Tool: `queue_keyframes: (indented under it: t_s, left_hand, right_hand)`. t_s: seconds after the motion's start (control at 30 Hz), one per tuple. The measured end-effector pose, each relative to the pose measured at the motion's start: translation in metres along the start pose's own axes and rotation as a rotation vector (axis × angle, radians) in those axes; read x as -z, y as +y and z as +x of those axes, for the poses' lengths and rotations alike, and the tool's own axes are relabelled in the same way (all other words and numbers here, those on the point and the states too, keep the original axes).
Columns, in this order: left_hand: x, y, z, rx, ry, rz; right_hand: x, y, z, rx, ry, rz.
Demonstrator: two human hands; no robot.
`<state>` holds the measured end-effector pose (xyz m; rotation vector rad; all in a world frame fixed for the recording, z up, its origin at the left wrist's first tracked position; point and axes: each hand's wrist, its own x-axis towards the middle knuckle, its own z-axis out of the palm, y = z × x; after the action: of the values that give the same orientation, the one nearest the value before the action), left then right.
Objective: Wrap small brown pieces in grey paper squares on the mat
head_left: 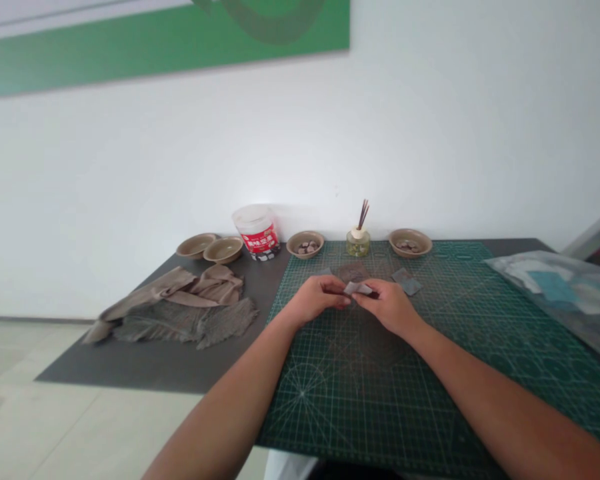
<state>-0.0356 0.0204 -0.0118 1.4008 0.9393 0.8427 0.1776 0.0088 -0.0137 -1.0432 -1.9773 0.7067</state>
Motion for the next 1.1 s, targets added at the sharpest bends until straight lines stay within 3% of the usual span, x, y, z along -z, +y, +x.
queue_keyframes:
  t_s: [0.27,0.47,0.67,1.1]
  left_hand:
    - [0.002,0.000,0.000,-0.041,-0.024,0.010]
    - [-0.001,0.006,-0.002,-0.031,-0.018,0.038]
    - [0.000,0.003,-0.002,-0.037,-0.012,0.055]
    - [-0.002,0.003,-0.002,-0.026,-0.030,0.114]
  right_hand:
    - [-0.002,-0.004,-0.002,-0.062,-0.061,0.064]
    - [-0.001,-0.007,-0.003,-0.055,0.061,0.061]
    - [0.002,-0.010,-0.004,0.035,0.019,-0.017]
    - [-0.002,-0.012,-0.004,-0.005,-0.028,-0.064]
